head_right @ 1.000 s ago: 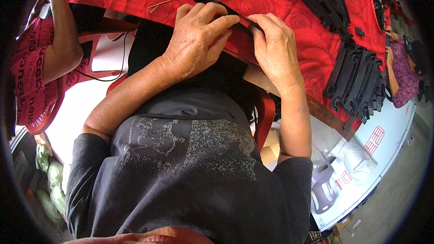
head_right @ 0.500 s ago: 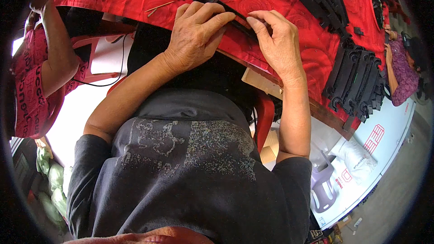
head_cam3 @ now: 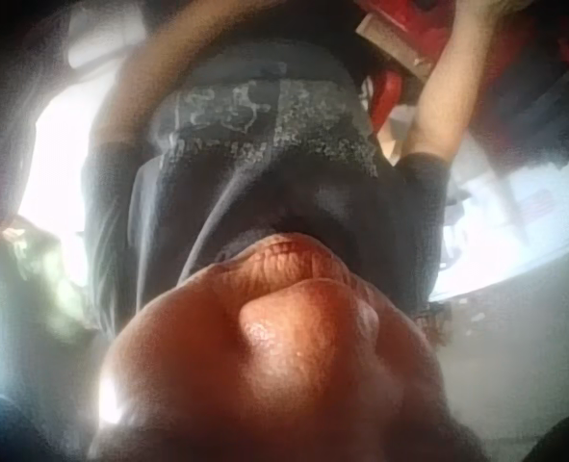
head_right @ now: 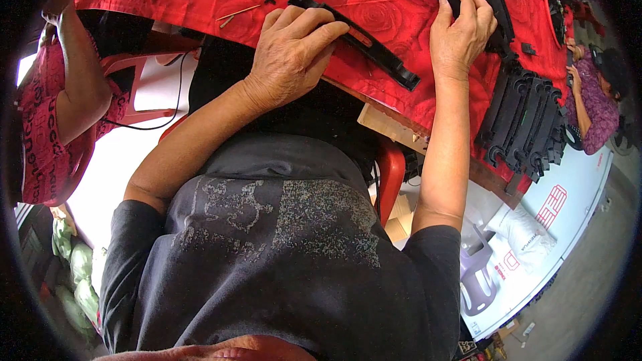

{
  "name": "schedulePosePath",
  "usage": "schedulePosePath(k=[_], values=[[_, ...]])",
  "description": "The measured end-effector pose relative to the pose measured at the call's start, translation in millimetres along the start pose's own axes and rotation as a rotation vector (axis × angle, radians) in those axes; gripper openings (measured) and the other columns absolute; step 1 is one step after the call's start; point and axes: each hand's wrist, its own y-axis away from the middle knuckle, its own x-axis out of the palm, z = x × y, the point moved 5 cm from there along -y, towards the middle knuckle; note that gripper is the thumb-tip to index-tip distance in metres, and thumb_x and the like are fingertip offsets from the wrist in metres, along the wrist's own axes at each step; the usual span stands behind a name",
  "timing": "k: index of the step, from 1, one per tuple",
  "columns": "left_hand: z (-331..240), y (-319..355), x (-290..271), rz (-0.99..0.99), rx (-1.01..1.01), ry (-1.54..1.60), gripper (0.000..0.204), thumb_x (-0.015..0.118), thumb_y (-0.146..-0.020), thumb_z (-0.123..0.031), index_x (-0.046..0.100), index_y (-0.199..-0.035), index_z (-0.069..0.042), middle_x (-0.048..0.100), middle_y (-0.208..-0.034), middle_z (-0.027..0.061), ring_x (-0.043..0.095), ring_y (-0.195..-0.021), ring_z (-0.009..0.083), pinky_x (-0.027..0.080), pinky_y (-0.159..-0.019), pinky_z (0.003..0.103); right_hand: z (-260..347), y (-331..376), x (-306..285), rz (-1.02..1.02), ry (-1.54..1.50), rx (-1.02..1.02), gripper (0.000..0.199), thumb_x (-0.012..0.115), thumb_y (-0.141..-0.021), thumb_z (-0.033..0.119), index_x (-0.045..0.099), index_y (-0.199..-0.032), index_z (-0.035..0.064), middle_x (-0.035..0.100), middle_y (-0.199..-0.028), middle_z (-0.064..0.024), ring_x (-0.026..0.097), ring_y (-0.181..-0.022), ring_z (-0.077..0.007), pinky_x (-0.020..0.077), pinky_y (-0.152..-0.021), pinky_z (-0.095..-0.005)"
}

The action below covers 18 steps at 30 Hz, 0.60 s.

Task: The person assembles plastic components by fitting and pressing small parts into a black plastic housing by hand.

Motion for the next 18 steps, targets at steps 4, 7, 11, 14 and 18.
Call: schedulePosePath(k=[4,7,11,14,18], values=[[1,0,1,-0.022,0.002,-0.004,0.04,0.073,-0.074,-0.008,0.067,-0.113,-0.015,0.06,-0.104,-0.0022,0.056,-0.095,0.0205,0.042,-0.09,0.04,6,5,2,0.013,-0.014,-0.021,0.026,0.078,-0.084,0.018,0.076,-0.108,0.0092,0.064,-0.112,-0.0087,0.057,-0.109,-0.0311,0.0454,-0.098,-0.0422],[1,0,1,-0.015,0.006,-0.002,0.04,0.073,-0.074,-0.008,0.067,-0.113,-0.015,0.06,-0.104,-0.0019,0.056,-0.095,0.0204,0.042,-0.089,0.04,3,8,5,-0.03,-0.034,-0.019,0.024,0.079,-0.083,0.017,0.076,-0.106,0.0101,0.063,-0.112,-0.0079,0.056,-0.108,-0.0299,0.0451,-0.098,-0.0415],[0,-1,1,-0.009,0.007,0.0,0.04,0.073,-0.074,-0.008,0.067,-0.113,-0.015,0.06,-0.105,-0.0015,0.056,-0.095,0.0204,0.042,-0.089,0.04,0,12,10,-0.099,-0.039,-0.011,0.024,0.08,-0.082,0.018,0.077,-0.105,0.0107,0.063,-0.111,-0.0075,0.056,-0.109,-0.0285,0.0442,-0.098,-0.0407],[-1,-2,0,0.003,0.007,-0.012,0.036,0.075,-0.08,-0.01,0.068,-0.115,-0.015,0.063,-0.107,0.0004,0.058,-0.096,0.0242,0.044,-0.086,0.04,1,13,11,-0.118,-0.016,-0.026,0.023,0.08,-0.081,0.018,0.076,-0.103,0.0111,0.064,-0.11,-0.0066,0.057,-0.108,-0.0268,0.0435,-0.098,-0.0403],[0,-8,1,0.001,-0.028,-0.029,0.027,0.076,-0.081,-0.013,0.071,-0.108,-0.014,0.065,-0.102,-0.0007,0.061,-0.091,0.0223,0.043,-0.082,0.039,4,14,12,-0.102,-0.041,-0.013,0.024,0.081,-0.08,0.019,0.076,-0.102,0.011,0.064,-0.108,-0.0053,0.058,-0.106,-0.0258,0.0431,-0.098,-0.0407]])
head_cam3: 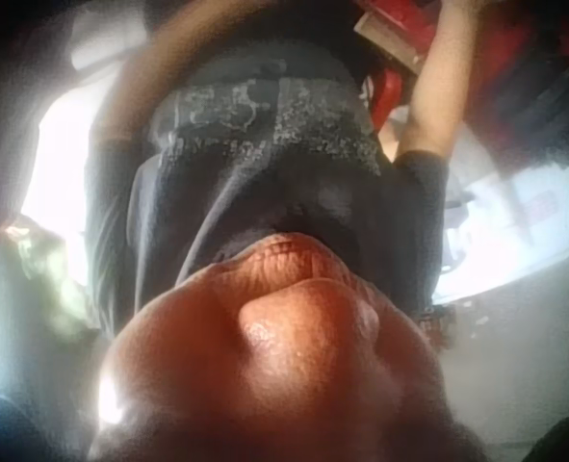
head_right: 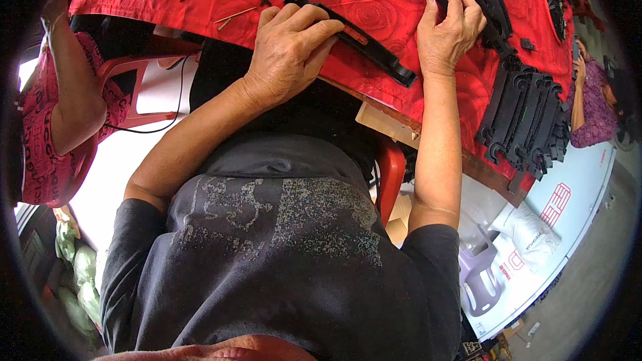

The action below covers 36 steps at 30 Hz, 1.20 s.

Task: The person assembles plastic components by fitting and pressing small parts into a black plastic housing by hand.

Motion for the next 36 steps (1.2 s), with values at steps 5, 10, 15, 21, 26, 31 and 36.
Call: schedulePosePath(k=[5,10,15,21,26,31,36], values=[[-2,-10,-1,-0.016,0.007,-0.011,0.02,0.077,-0.082,-0.015,0.072,-0.102,-0.013,0.068,-0.094,-0.0003,0.064,-0.08,0.0213,0.042,-0.077,0.037,1,0,-6,-0.077,-0.013,-0.011,0.019,0.08,-0.081,0.016,0.077,-0.099,0.0104,0.066,-0.101,-0.0055,0.062,-0.099,-0.0256,0.049,-0.09,-0.0386],[-5,-19,-1,0.033,-0.036,-0.039,0.018,0.077,-0.082,-0.018,0.073,-0.099,-0.011,0.072,-0.087,0.0018,0.067,-0.073,0.0242,0.043,-0.072,0.038,-15,8,-1,0.009,-0.635,0.321,0.006,0.072,-0.09,0.007,0.075,-0.093,0.0032,0.072,-0.084,-0.0067,0.07,-0.073,-0.0163,0.0551,-0.068,-0.0279],[-12,-23,1,0.085,-0.031,-0.074,0.015,0.075,-0.084,-0.02,0.072,-0.096,-0.011,0.071,-0.082,0.0033,0.067,-0.073,0.0244,0.043,-0.071,0.039,-17,10,3,0.163,-0.966,0.505,0.015,0.065,-0.097,0.011,0.073,-0.101,-0.0012,0.074,-0.087,-0.0083,0.07,-0.073,-0.0133,0.0531,-0.066,-0.0252],[-21,-31,10,0.129,-0.005,-0.048,0.011,0.074,-0.085,-0.019,0.072,-0.092,-0.011,0.068,-0.077,0.0045,0.066,-0.073,0.025,0.044,-0.072,0.039,-11,9,6,0.268,-1.178,0.478,0.017,0.067,-0.096,0.012,0.072,-0.105,-0.0021,0.074,-0.088,-0.009,0.07,-0.075,-0.0136,0.0527,-0.068,-0.0246],[-23,-35,6,0.075,0.02,0.085,0.01,0.075,-0.084,-0.015,0.072,-0.092,-0.01,0.068,-0.078,0.0057,0.066,-0.072,0.0266,0.047,-0.072,0.038,8,8,8,0.315,-0.721,0.265,0.014,0.073,-0.093,0.016,0.075,-0.096,0.0019,0.074,-0.079,-0.0054,0.068,-0.07,-0.0108,0.053,-0.067,-0.0245],[10,-61,-18,-0.088,-0.047,0.181,0.009,0.073,-0.086,-0.011,0.072,-0.091,-0.004,0.068,-0.08,0.0116,0.067,-0.067,0.0253,0.052,-0.064,0.036,9,6,5,0.306,-0.704,0.255,0.013,0.074,-0.091,0.015,0.075,-0.094,0.002,0.073,-0.075,-0.0075,0.069,-0.067,-0.0127,0.0531,-0.064,-0.0262],[48,-96,-7,-0.17,-0.001,0.012,0.012,0.065,-0.086,-0.007,0.069,-0.094,0.001,0.067,-0.086,0.0192,0.067,-0.084,0.0396,0.055,-0.074,0.045,4,8,6,0.247,-0.701,0.277,0.013,0.076,-0.09,0.014,0.075,-0.096,0.0022,0.073,-0.076,-0.0074,0.069,-0.068,-0.0139,0.053,-0.062,-0.0273]])
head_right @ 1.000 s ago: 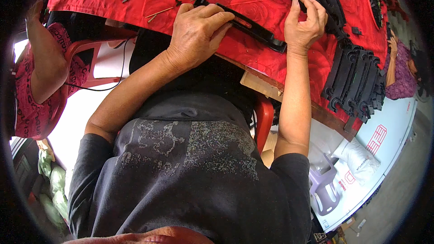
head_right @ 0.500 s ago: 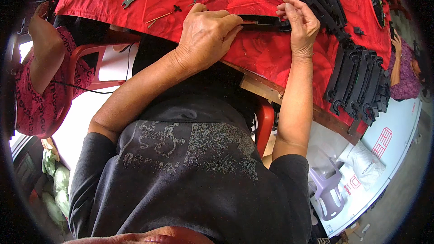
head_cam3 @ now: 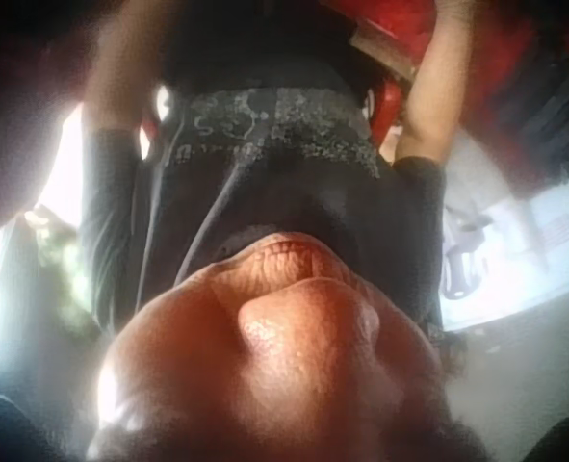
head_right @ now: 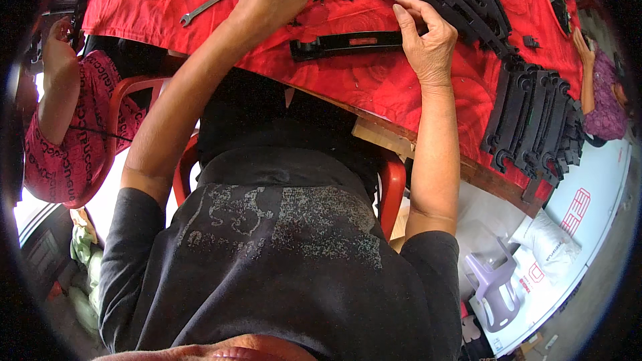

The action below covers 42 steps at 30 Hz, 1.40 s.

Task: The person assembles plastic components by fitting and pressing small parts into a black plastic housing by hand.

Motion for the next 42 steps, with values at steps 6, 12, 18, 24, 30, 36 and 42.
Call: schedulePosePath(k=[6,12,18,24,30,36,42], values=[[30,-19,33,0.167,-0.174,-0.26,0.019,0.06,-0.086,-0.008,0.06,-0.102,0.004,0.061,-0.094,0.0246,0.061,-0.096,0.0433,0.052,-0.083,0.049,1,-3,1,-0.014,0.023,-0.063,0.021,0.077,-0.089,0.014,0.074,-0.107,0.0033,0.075,-0.1,-0.0107,0.072,-0.083,-0.0182,0.0566,-0.069,-0.0293],[53,-20,50,0.204,-0.18,-0.306,0.018,0.06,-0.088,-0.011,0.061,-0.099,0.003,0.063,-0.094,0.0249,0.063,-0.094,0.0432,0.053,-0.083,0.05,6,-5,1,-0.076,0.157,-0.255,0.021,0.077,-0.088,0.015,0.074,-0.105,0.0036,0.074,-0.103,-0.0105,0.072,-0.091,-0.0211,0.0571,-0.073,-0.0301],[35,-12,38,0.153,-0.148,-0.298,0.014,0.06,-0.086,-0.012,0.062,-0.089,0.001,0.065,-0.086,0.0221,0.065,-0.087,0.0417,0.054,-0.078,0.048,8,-1,-3,-0.017,-0.036,-0.061,0.013,0.077,-0.088,0.015,0.075,-0.094,0.0035,0.074,-0.095,-0.0082,0.069,-0.077,-0.0153,0.0537,-0.067,-0.0269],[29,6,15,0.13,-0.017,-0.134,0.013,0.064,-0.084,-0.01,0.062,-0.09,0.001,0.065,-0.09,0.0239,0.065,-0.088,0.0433,0.054,-0.075,0.048,19,0,-4,0.153,-0.144,-0.07,0.012,0.077,-0.087,0.013,0.074,-0.092,0.0028,0.074,-0.087,-0.0061,0.067,-0.073,-0.0126,0.0511,-0.065,-0.0252],[-5,24,-10,0.256,-0.334,0.279,0.015,0.064,-0.088,-0.01,0.071,-0.094,0.002,0.072,-0.083,0.0195,0.072,-0.079,0.0362,0.057,-0.073,0.04,20,4,2,0.254,-0.114,-0.162,0.016,0.079,-0.083,0.009,0.073,-0.097,0.0039,0.074,-0.089,-0.0057,0.07,-0.08,-0.0138,0.0541,-0.074,-0.0277],[-34,45,-18,0.431,-0.444,0.355,0.015,0.063,-0.094,-0.011,0.066,-0.096,0.003,0.068,-0.075,0.0079,0.064,-0.071,0.0105,0.051,-0.065,0.029,18,8,5,0.327,-0.176,-0.046,0.022,0.082,-0.08,0.005,0.073,-0.101,0.005,0.075,-0.088,-0.0047,0.071,-0.082,-0.0118,0.0559,-0.077,-0.0258],[-49,52,-30,0.356,-0.414,0.296,0.011,0.064,-0.094,-0.008,0.064,-0.096,0.002,0.069,-0.078,0.0108,0.067,-0.074,0.0135,0.053,-0.068,0.031,18,14,6,0.38,-0.258,0.151,0.024,0.081,-0.083,0.004,0.074,-0.106,0.0055,0.075,-0.089,-0.0045,0.07,-0.082,-0.0076,0.0569,-0.076,-0.0243]])
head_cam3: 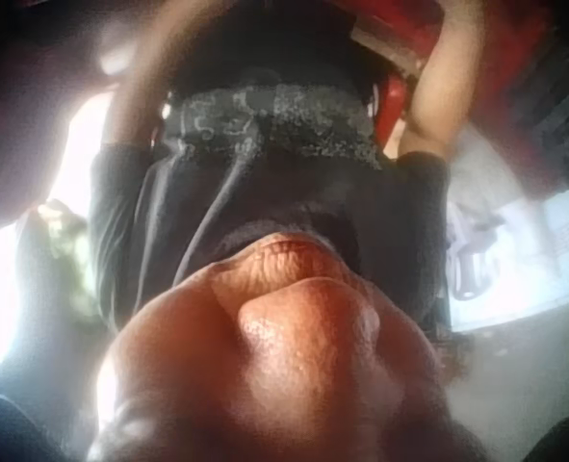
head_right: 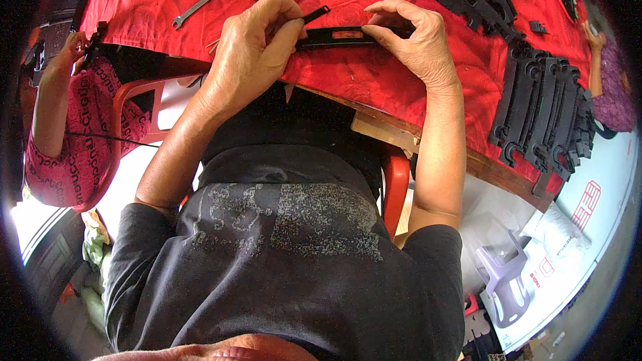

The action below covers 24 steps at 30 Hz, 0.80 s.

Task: The person assembles plastic components by fitting and pressing small parts into a black plastic housing by hand.

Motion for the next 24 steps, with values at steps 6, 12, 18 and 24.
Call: schedulePosePath(k=[6,12,18,24], values=[[0,9,-3,0.036,0.084,-0.102,0.01,0.068,-0.091,-0.006,0.066,-0.1,-0.001,0.07,-0.085,0.0099,0.069,-0.08,0.0158,0.054,-0.072,0.031,7,1,3,0.098,0.018,-0.03,0.025,0.078,-0.083,0.001,0.074,-0.107,0.0043,0.075,-0.092,-0.0038,0.069,-0.082,-0.0069,0.0556,-0.075,-0.0241],[5,11,-4,0.0,-0.008,-0.013,0.018,0.072,-0.086,-0.003,0.07,-0.104,-0.002,0.069,-0.09,0.0084,0.069,-0.082,0.0171,0.054,-0.075,0.031,20,4,6,0.144,0.234,-0.092,0.019,0.074,-0.081,-0.001,0.075,-0.1,0.0013,0.07,-0.092,-0.0082,0.069,-0.081,-0.019,0.0535,-0.075,-0.0311],[3,9,-7,-0.018,0.049,-0.034,0.011,0.072,-0.082,0.0,0.073,-0.093,0.0,0.066,-0.085,0.0136,0.069,-0.077,0.0283,0.054,-0.068,0.036,26,5,9,0.114,0.207,-0.084,0.018,0.075,-0.079,0.0,0.075,-0.096,0.0014,0.07,-0.088,-0.0107,0.07,-0.084,-0.0241,0.0538,-0.077,-0.034],[1,7,-10,0.023,-0.01,-0.138,0.011,0.073,-0.082,-0.002,0.075,-0.093,-0.002,0.066,-0.083,0.013,0.067,-0.073,0.0283,0.053,-0.067,0.037,27,-1,14,0.143,0.254,-0.121,0.018,0.075,-0.079,-0.001,0.075,-0.096,0.0023,0.071,-0.088,-0.0117,0.07,-0.086,-0.0253,0.0541,-0.077,-0.034]])
